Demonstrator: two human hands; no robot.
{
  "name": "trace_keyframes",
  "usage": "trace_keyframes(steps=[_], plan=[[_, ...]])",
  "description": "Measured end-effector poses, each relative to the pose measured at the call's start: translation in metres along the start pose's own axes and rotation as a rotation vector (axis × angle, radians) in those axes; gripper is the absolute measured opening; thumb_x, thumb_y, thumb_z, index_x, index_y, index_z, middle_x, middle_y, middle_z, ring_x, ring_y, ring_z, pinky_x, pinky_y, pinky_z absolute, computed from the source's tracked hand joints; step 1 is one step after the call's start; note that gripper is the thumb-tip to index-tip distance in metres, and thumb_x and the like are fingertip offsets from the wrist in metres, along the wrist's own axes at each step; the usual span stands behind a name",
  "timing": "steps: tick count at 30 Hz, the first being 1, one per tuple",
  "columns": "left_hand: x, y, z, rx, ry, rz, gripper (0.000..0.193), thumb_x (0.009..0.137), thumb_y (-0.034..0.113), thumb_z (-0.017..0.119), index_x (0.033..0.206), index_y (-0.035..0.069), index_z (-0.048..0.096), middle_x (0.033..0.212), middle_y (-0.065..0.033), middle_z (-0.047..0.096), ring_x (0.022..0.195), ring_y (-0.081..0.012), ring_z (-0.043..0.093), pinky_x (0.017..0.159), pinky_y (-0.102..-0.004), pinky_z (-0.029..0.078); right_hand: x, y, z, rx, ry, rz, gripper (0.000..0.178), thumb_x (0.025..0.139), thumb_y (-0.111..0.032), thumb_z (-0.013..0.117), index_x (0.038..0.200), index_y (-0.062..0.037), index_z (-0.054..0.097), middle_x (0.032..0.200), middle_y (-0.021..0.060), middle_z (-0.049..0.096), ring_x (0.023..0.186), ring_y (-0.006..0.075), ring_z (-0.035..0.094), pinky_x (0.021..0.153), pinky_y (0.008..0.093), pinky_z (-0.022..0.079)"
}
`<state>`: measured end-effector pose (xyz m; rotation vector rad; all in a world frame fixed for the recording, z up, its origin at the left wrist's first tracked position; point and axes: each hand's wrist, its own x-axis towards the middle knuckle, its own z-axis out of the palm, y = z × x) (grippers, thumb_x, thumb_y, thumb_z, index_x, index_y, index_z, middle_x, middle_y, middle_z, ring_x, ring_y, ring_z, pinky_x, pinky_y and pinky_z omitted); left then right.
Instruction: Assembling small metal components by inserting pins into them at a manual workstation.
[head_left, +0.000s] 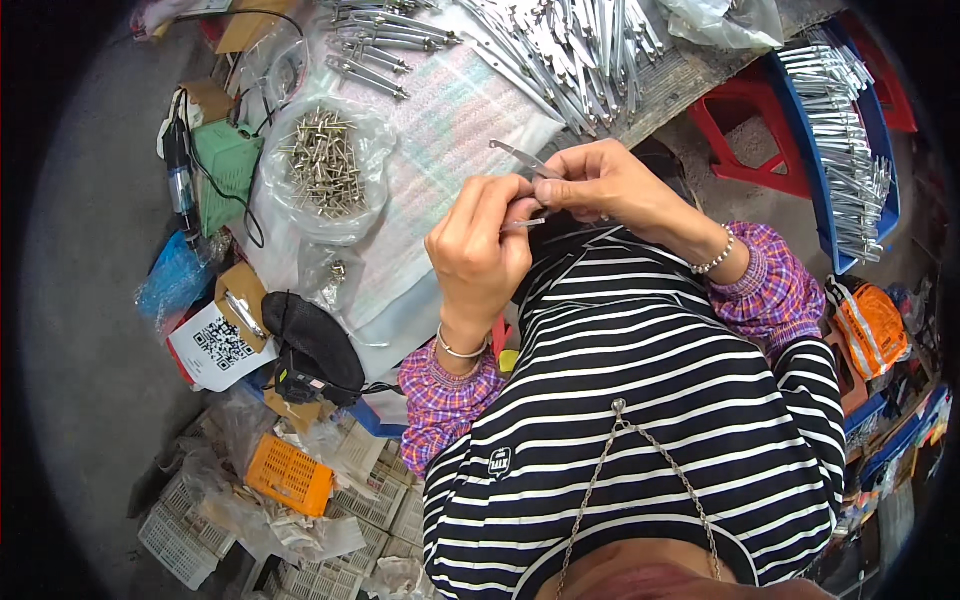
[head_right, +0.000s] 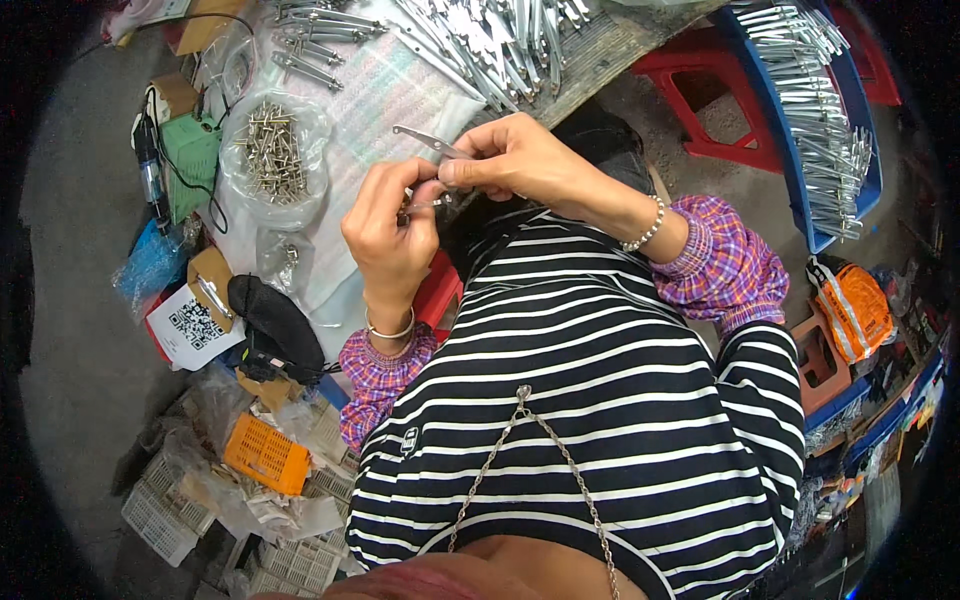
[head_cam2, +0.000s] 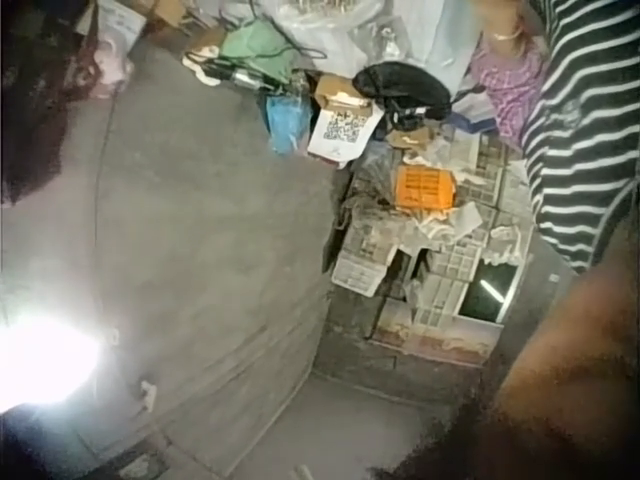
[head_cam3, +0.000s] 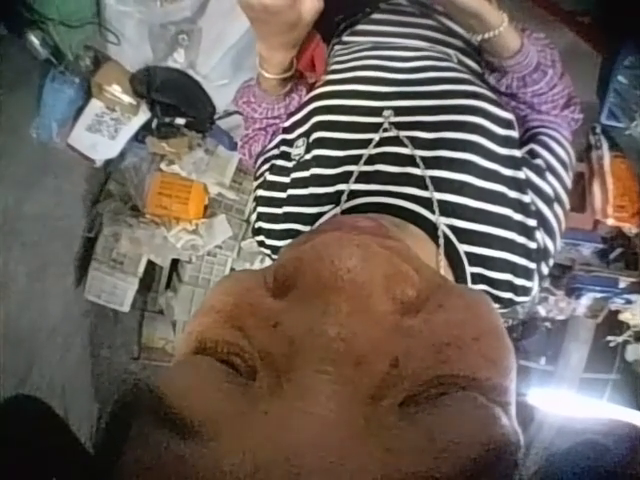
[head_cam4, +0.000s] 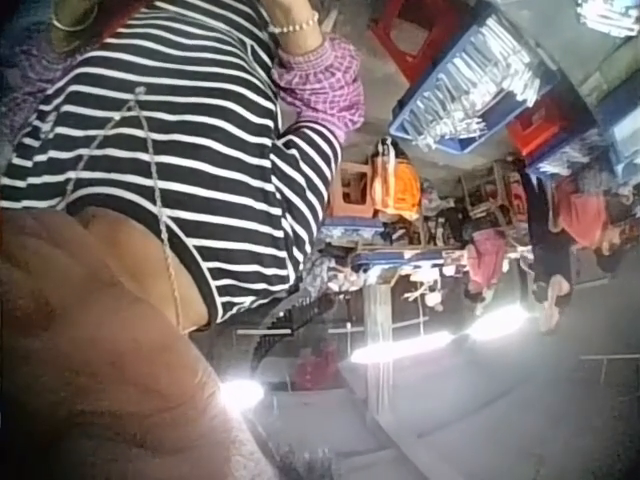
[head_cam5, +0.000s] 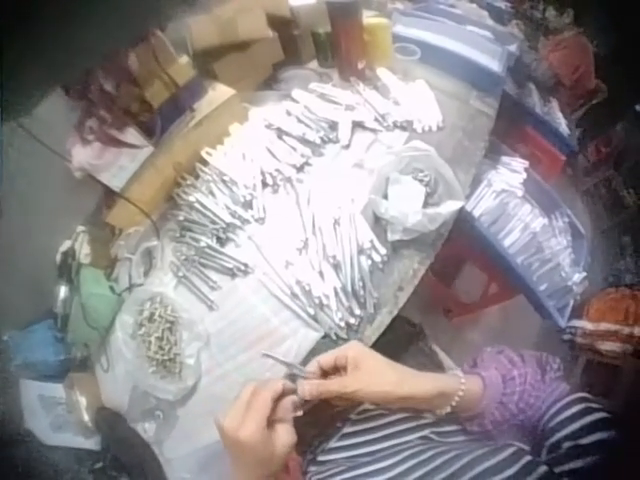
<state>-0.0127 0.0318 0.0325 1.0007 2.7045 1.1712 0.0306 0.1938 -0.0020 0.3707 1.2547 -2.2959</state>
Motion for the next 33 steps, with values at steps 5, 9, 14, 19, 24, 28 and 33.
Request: trace_keyframes(steps=[5,9,14,19,24,28,33], plan=[[0.0,0.003,-0.004,-0.21,-0.009,-0.129,0.014,0.068,-0.006,0.063,0.08,0.001,0.061,0.072,-0.0068,0.058,0.055,-0.0149,0.054,0.047,-0.0249,0.04,-0.001,0.005,0.0,0.046,0.027,0.001,0.017,0.083,-0.021,0.063,0.08,-0.0047,0.061,0.066,-0.007,0.051,0.055,-0.0013,0.04,0.047,0.0145,0.028],[-0.003,0.002,-0.005,-0.307,-0.023,-0.27,0.015,0.07,-0.005,0.064,0.084,0.0,0.063,0.072,-0.0036,0.058,0.056,-0.0046,0.048,0.046,-0.0179,0.035,-0.003,0.004,0.002,-0.006,0.013,-0.064,0.017,0.083,-0.021,0.063,0.081,-0.0038,0.061,0.064,-0.0079,0.05,0.054,-0.0019,0.038,0.046,0.0145,0.026],[-0.004,0.001,-0.002,-0.349,0.02,-0.243,0.015,0.07,-0.005,0.065,0.085,0.0,0.064,0.073,-0.0031,0.058,0.056,-0.0035,0.047,0.046,-0.0168,0.034,-0.004,0.004,0.004,0.016,0.023,-0.122,0.017,0.084,-0.02,0.062,0.083,-0.0025,0.062,0.064,-0.0082,0.05,0.054,-0.0025,0.037,0.045,0.0146,0.025],[-0.005,0.001,0.001,-0.371,0.072,-0.233,0.015,0.07,-0.005,0.066,0.084,0.0,0.064,0.072,-0.0028,0.058,0.056,-0.0036,0.046,0.046,-0.0165,0.033,-0.002,0.009,0.006,0.036,0.061,-0.122,0.016,0.084,-0.019,0.062,0.082,-0.0025,0.062,0.064,-0.0077,0.05,0.053,-0.0016,0.037,0.045,0.0151,0.026],[-0.005,0.002,0.003,-0.389,0.093,-0.26,0.012,0.07,-0.005,0.066,0.081,-0.001,0.063,0.07,-0.0019,0.056,0.055,-0.0035,0.045,0.046,-0.0166,0.031,-0.003,0.007,0.006,0.074,0.055,-0.085,0.015,0.083,-0.018,0.063,0.083,-0.0027,0.063,0.063,-0.0074,0.05,0.053,-0.0009,0.038,0.045,0.0153,0.028],[-0.009,-0.001,0.003,-0.441,0.084,-0.335,0.011,0.071,-0.004,0.065,0.081,-0.001,0.062,0.07,-0.0007,0.056,0.056,-0.0028,0.044,0.047,-0.0165,0.031,-0.003,0.007,0.007,0.086,0.037,-0.083,0.02,0.087,-0.021,0.058,0.087,-0.0014,0.062,0.066,-0.0049,0.051,0.054,-0.0003,0.039,0.046,0.0144,0.029],[-0.009,-0.002,0.003,-0.83,0.13,-0.602,0.009,0.076,-0.002,0.064,0.085,-0.001,0.061,0.074,0.0024,0.056,0.061,-0.0019,0.044,0.054,-0.0154,0.032,-0.005,0.005,0.008,0.234,0.031,-0.107,0.028,0.091,-0.024,0.051,0.096,0.0018,0.061,0.072,-0.0015,0.051,0.054,0.0008,0.04,0.046,0.0139,0.031]])
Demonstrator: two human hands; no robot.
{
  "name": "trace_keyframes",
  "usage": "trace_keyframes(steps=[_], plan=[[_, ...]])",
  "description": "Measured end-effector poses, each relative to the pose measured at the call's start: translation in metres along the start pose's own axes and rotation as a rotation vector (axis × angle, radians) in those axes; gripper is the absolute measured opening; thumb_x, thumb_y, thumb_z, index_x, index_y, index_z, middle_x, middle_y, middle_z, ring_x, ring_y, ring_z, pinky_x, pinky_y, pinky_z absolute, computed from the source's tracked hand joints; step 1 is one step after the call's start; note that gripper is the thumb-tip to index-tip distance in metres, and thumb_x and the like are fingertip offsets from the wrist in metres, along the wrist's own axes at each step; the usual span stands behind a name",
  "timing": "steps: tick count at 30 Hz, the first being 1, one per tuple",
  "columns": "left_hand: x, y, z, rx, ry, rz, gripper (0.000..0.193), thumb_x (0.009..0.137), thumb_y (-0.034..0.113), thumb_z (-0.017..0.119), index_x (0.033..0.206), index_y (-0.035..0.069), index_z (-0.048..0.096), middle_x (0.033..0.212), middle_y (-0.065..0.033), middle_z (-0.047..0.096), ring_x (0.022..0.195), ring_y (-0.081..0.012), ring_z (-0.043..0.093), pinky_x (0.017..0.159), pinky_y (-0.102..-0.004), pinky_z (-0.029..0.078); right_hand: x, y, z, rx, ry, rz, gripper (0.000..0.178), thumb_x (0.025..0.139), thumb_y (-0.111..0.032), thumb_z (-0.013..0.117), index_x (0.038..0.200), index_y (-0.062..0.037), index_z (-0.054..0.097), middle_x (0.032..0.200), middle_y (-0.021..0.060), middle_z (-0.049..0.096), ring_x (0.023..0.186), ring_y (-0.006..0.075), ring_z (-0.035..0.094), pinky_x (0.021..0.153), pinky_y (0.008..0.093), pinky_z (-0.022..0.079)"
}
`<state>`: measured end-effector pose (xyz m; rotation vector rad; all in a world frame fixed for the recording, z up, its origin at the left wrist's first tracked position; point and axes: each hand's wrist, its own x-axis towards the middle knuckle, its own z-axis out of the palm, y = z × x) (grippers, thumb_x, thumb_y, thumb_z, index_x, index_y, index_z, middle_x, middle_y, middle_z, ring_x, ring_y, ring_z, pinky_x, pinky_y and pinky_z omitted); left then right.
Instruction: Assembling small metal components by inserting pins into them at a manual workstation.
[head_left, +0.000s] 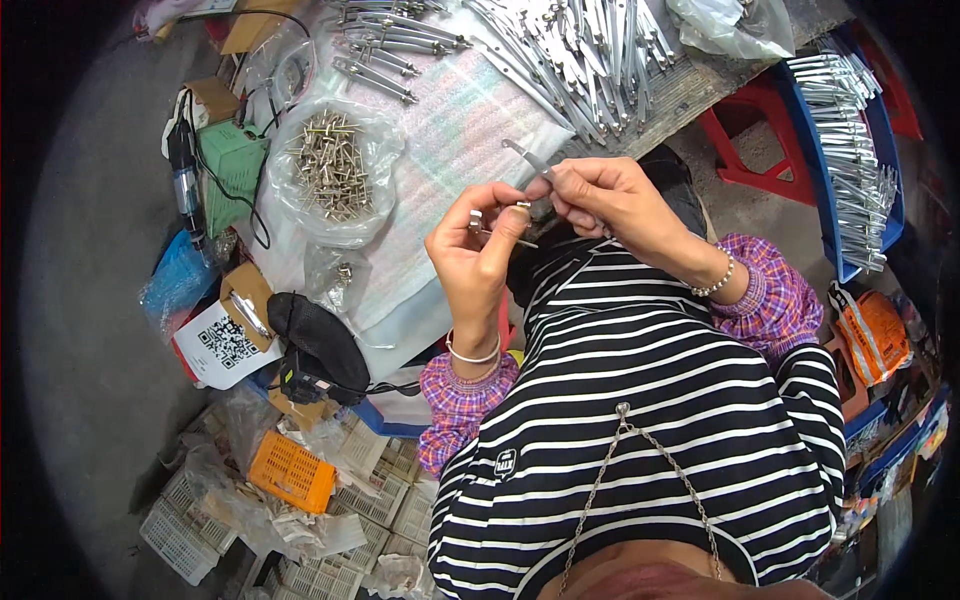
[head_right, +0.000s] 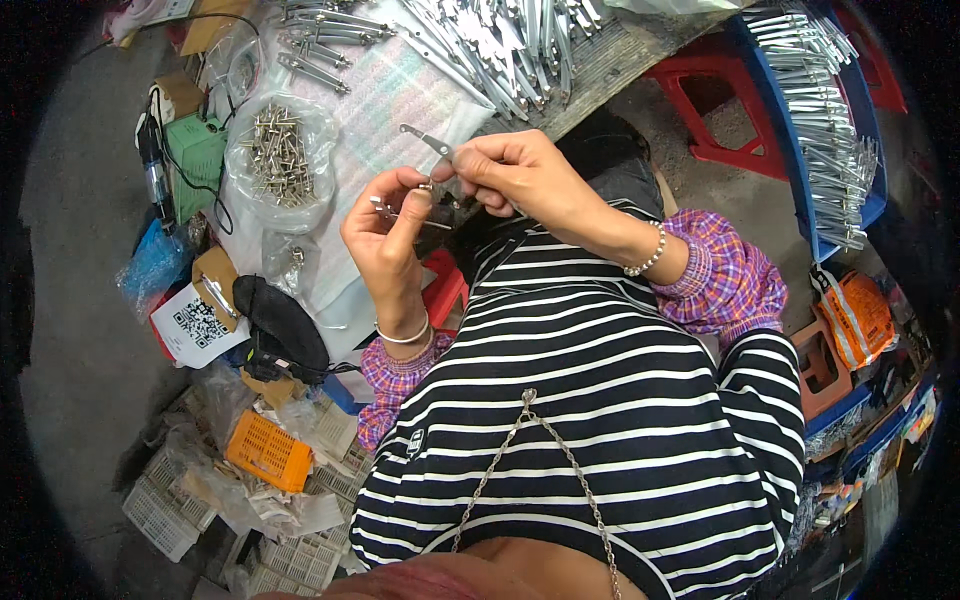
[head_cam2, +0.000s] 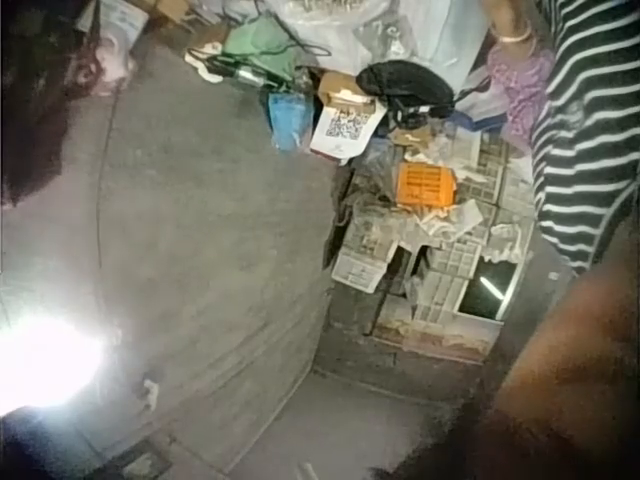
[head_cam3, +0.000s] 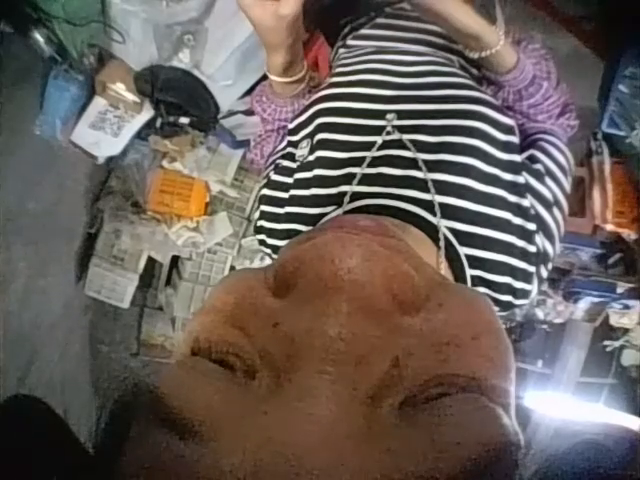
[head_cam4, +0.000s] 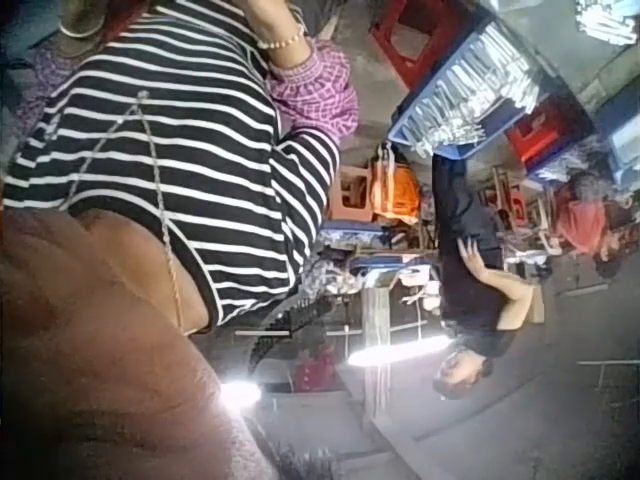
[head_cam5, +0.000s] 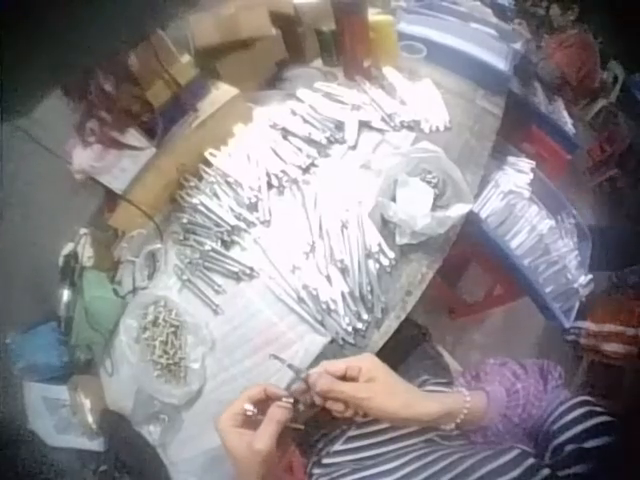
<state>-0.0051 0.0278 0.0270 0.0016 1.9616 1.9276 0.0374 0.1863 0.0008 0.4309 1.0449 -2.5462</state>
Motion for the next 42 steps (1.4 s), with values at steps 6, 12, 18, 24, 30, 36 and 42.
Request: trace_keyframes(steps=[6,12,18,24,30,36,42], plan=[[-0.001,0.0,0.003,-0.099,0.041,-0.014,0.01,0.078,-0.002,0.063,0.088,-0.001,0.061,0.073,0.0024,0.055,0.06,-0.0014,0.041,0.053,-0.0151,0.032,-0.001,0.002,0.002,0.08,0.027,0.036,0.03,0.091,-0.021,0.049,0.108,0.0036,0.054,0.071,0.0009,0.053,0.055,0.0048,0.045,0.047,0.0154,0.036],[-0.001,-0.013,0.006,0.087,0.11,0.169,0.008,0.075,-0.003,0.063,0.081,0.0,0.06,0.072,0.0035,0.053,0.055,-0.0003,0.039,0.047,-0.0139,0.028,-0.004,0.006,0.0,0.309,-0.052,0.2,0.029,0.091,-0.016,0.048,0.11,0.0054,0.051,0.076,0.0046,0.056,0.058,0.0074,0.05,0.052,0.0183,0.044],[-0.004,-0.005,0.009,0.354,0.134,0.292,0.01,0.071,-0.004,0.065,0.079,0.0,0.06,0.071,0.0017,0.053,0.053,-0.0005,0.038,0.044,-0.0153,0.027,-0.006,0.005,0.001,0.293,0.022,0.232,0.029,0.091,-0.013,0.048,0.111,0.0065,0.05,0.08,0.0066,0.058,0.062,0.0085,0.052,0.054,0.0194,0.045],[-0.003,-0.004,0.01,0.446,0.114,0.387,0.011,0.07,-0.004,0.065,0.078,0.0,0.06,0.071,0.0009,0.053,0.051,-0.0009,0.038,0.043,-0.0161,0.027,-0.007,0.005,-0.001,0.293,0.021,0.22,0.029,0.09,-0.013,0.05,0.111,0.0067,0.051,0.082,0.0091,0.06,0.065,0.0097,0.056,0.056,0.0204,0.048],[-0.006,-0.001,0.011,0.412,0.104,0.288,0.01,0.07,-0.004,0.065,0.078,0.001,0.061,0.069,0.0011,0.053,0.051,-0.0008,0.038,0.043,-0.0157,0.027,-0.008,0.001,0.001,0.262,0.021,0.23,0.028,0.09,-0.013,0.051,0.109,0.0065,0.052,0.082,0.0087,0.061,0.064,0.0093,0.058,0.057,0.0196,0.05],[-0.006,-0.001,0.009,0.313,0.072,0.187,0.011,0.071,-0.005,0.066,0.079,0.0,0.061,0.07,0.0017,0.055,0.053,-0.0009,0.041,0.046,-0.0149,0.03,-0.007,-0.002,0.0,0.14,0.029,0.21,0.023,0.087,-0.013,0.055,0.104,0.0032,0.055,0.082,0.0077,0.061,0.063,0.0091,0.058,0.057,0.0185,0.05],[-0.002,0.0,0.007,-0.075,-0.003,-0.026,0.019,0.072,-0.005,0.067,0.089,-0.002,0.059,0.077,-0.0005,0.057,0.06,-0.002,0.046,0.055,-0.0141,0.037,-0.006,0.001,-0.006,0.185,-0.038,0.24,0.024,0.083,-0.009,0.06,0.104,0.0026,0.056,0.08,0.0085,0.062,0.062,0.0107,0.058,0.057,0.0204,0.049]])
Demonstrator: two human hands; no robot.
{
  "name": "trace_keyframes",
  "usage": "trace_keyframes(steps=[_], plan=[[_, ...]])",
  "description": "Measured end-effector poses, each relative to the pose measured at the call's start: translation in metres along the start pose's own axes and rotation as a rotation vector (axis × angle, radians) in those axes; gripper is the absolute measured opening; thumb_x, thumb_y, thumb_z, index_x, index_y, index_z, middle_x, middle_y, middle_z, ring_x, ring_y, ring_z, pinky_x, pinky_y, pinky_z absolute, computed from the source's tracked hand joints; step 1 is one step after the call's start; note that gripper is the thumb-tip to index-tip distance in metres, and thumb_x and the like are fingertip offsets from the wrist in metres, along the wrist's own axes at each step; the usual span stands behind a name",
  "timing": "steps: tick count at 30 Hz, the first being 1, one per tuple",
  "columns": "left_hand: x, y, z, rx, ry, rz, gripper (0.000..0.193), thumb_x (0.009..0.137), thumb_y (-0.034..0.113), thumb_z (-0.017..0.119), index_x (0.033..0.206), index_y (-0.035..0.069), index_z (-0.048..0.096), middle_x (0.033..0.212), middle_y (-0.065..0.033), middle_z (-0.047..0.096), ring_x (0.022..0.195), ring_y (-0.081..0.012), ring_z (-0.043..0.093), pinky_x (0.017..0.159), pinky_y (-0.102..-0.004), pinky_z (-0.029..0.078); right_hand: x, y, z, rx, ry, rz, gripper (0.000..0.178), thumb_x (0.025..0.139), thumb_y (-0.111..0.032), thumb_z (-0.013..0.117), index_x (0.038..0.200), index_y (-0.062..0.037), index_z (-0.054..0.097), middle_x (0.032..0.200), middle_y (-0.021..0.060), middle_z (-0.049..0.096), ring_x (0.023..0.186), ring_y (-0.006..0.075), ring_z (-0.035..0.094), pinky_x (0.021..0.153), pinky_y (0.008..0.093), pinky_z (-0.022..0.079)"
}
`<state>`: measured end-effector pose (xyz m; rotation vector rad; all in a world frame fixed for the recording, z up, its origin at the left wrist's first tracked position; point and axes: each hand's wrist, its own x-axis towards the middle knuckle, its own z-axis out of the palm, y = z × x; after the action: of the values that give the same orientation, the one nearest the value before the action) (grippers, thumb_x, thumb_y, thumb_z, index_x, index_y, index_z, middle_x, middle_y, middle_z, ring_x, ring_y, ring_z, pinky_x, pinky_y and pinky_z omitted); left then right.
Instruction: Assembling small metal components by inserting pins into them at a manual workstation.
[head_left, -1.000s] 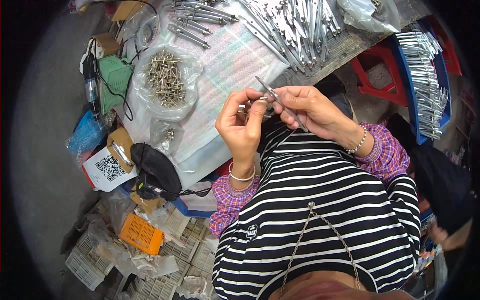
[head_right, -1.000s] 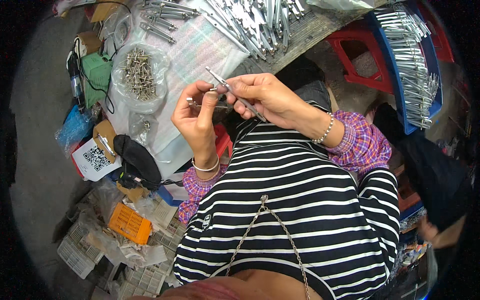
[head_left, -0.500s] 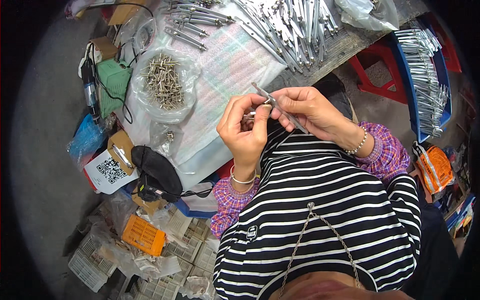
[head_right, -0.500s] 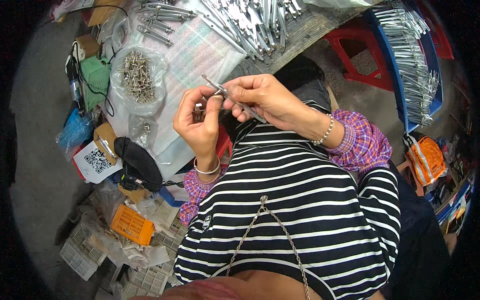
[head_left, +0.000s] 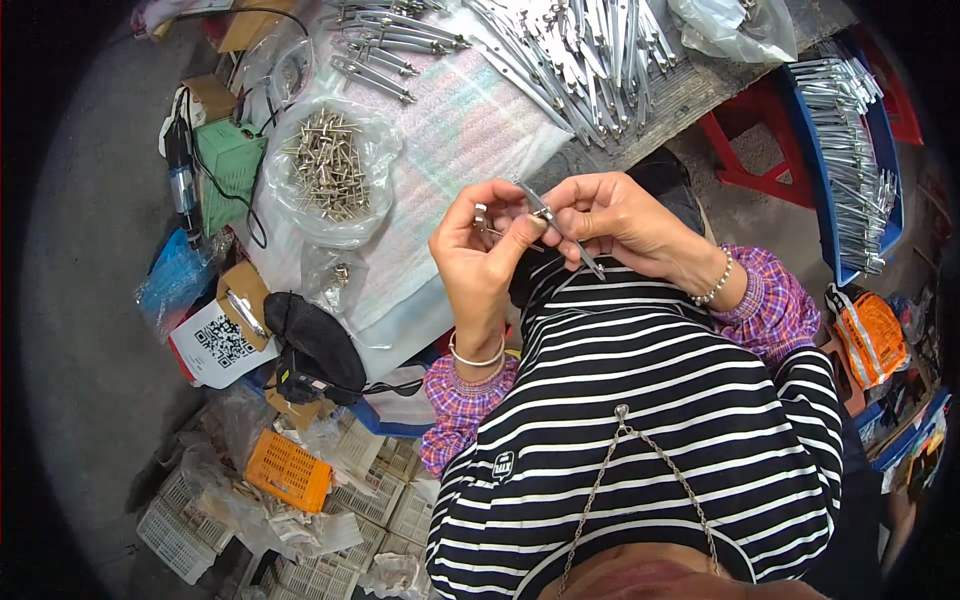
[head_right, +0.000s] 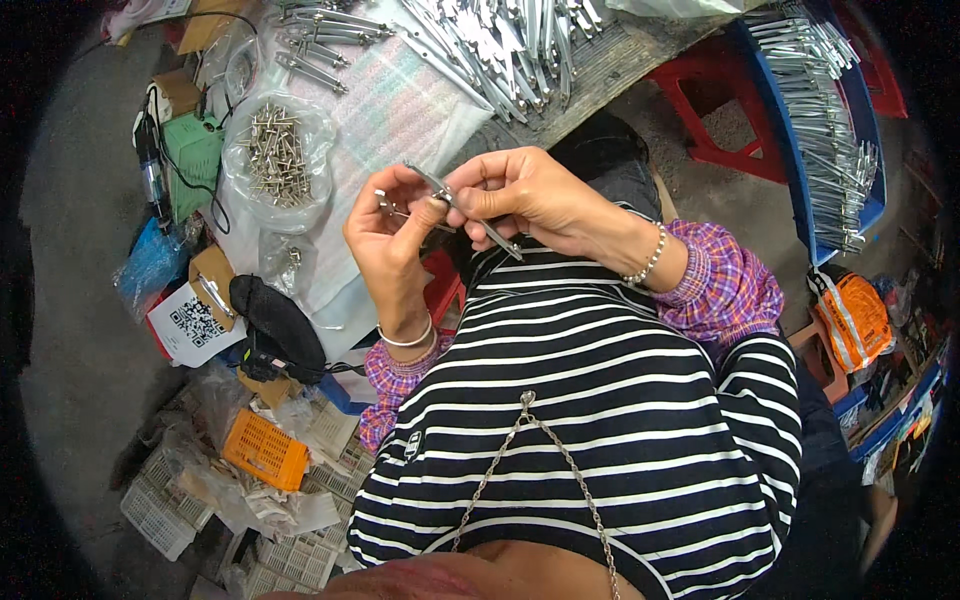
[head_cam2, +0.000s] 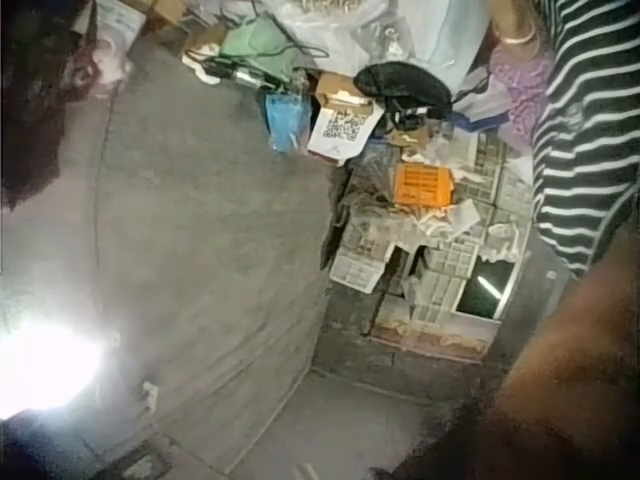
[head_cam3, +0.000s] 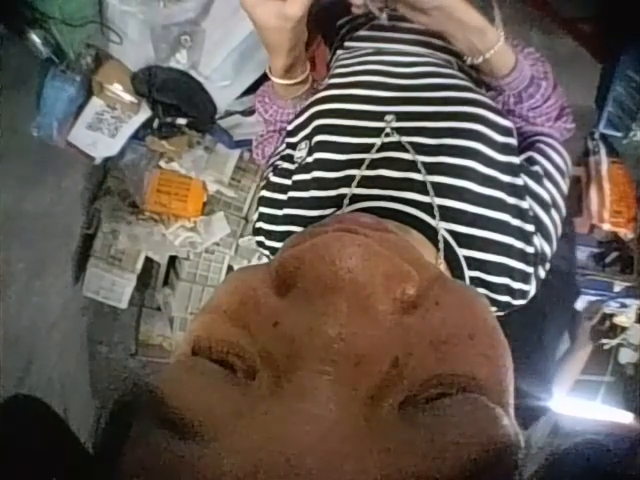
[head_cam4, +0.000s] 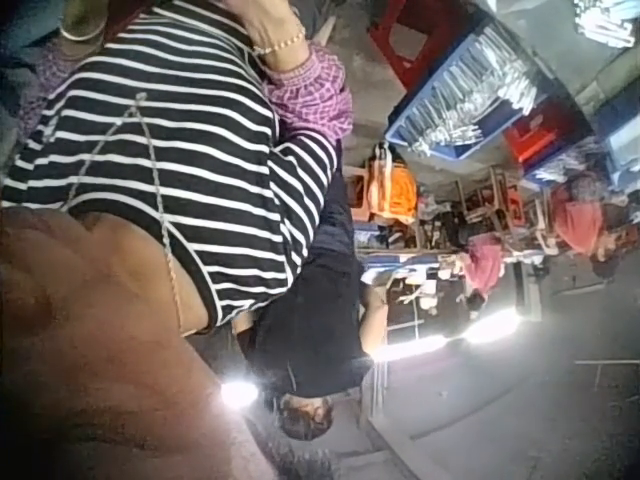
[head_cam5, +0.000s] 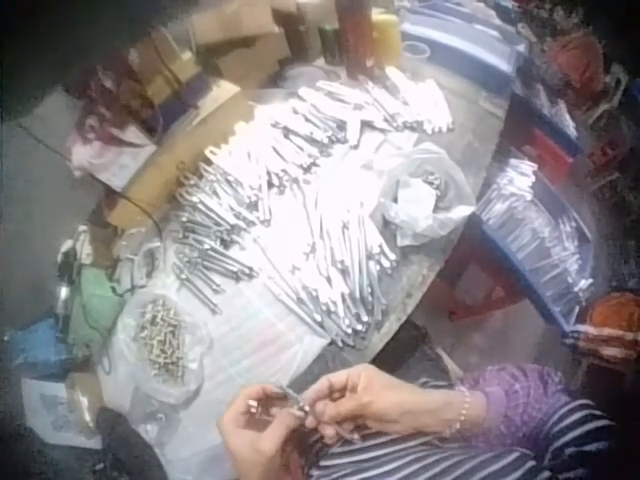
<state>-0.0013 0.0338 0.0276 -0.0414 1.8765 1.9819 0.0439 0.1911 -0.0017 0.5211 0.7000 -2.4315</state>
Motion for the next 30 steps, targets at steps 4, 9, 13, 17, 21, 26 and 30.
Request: trace_keyframes(steps=[4,9,13,17,21,26,30], plan=[[0.0,0.003,0.0,-0.028,-0.034,-0.03,0.023,0.071,-0.006,0.067,0.092,-0.002,0.059,0.079,-0.0014,0.057,0.062,-0.0016,0.046,0.056,-0.0138,0.037,0.0,0.0,-0.003,0.039,-0.028,0.054,0.029,0.08,-0.007,0.062,0.107,0.0031,0.055,0.08,0.0086,0.061,0.062,0.0118,0.058,0.059,0.0229,0.05],[0.002,0.003,-0.003,0.093,-0.063,0.017,0.02,0.072,-0.005,0.066,0.09,-0.002,0.06,0.076,0.0,0.058,0.063,-0.0016,0.048,0.055,-0.0144,0.038,0.003,-0.002,-0.007,0.03,-0.096,0.05,0.033,0.079,-0.007,0.064,0.109,0.002,0.052,0.079,0.0074,0.06,0.063,0.0121,0.058,0.061,0.0243,0.05],[0.003,0.013,-0.001,0.066,0.002,0.019,0.017,0.073,-0.006,0.065,0.089,-0.002,0.06,0.074,0.0008,0.058,0.063,-0.0016,0.048,0.055,-0.0144,0.037,0.005,-0.009,-0.003,0.012,-0.124,0.015,0.028,0.081,-0.007,0.061,0.106,0.0005,0.052,0.08,0.004,0.057,0.064,0.0094,0.056,0.063,0.0228,0.051],[0.003,0.02,-0.002,0.061,-0.005,0.064,0.015,0.074,-0.006,0.063,0.088,-0.001,0.06,0.074,0.0011,0.057,0.063,-0.0027,0.048,0.056,-0.0151,0.037,0.001,-0.014,0.0,0.104,-0.14,-0.003,0.031,0.078,-0.007,0.063,0.105,-0.0046,0.047,0.078,0.0034,0.053,0.062,0.0118,0.052,0.06,0.0275,0.048],[0.007,0.018,0.009,0.153,-0.003,0.028,0.009,0.076,-0.001,0.062,0.085,0.0,0.059,0.075,0.0005,0.056,0.065,-0.006,0.05,0.059,-0.018,0.039,-0.009,-0.017,-0.011,0.117,-0.087,-0.067,0.03,0.079,0.0,0.056,0.107,-0.0027,0.046,0.078,0.0044,0.049,0.057,0.0119,0.048,0.057,0.0293,0.047],[0.003,0.022,0.013,0.156,0.031,0.167,0.01,0.082,0.006,0.055,0.088,-0.003,0.056,0.08,-0.0047,0.056,0.067,-0.0083,0.048,0.06,-0.0187,0.037,-0.003,-0.008,-0.011,-0.019,-0.114,-0.124,0.017,0.081,-0.004,0.057,0.095,-0.0058,0.049,0.077,-0.0011,0.051,0.06,0.0076,0.053,0.056,0.0264,0.053],[0.004,0.023,0.024,0.157,-0.093,0.253,0.02,0.088,0.016,0.049,0.095,-0.002,0.053,0.084,-0.0078,0.054,0.062,-0.0079,0.041,0.056,-0.0189,0.033,-0.008,-0.007,-0.009,-0.06,-0.113,-0.189,0.014,0.078,-0.004,0.055,0.091,-0.0063,0.05,0.079,-0.0008,0.051,0.061,0.0077,0.053,0.058,0.027,0.051]])
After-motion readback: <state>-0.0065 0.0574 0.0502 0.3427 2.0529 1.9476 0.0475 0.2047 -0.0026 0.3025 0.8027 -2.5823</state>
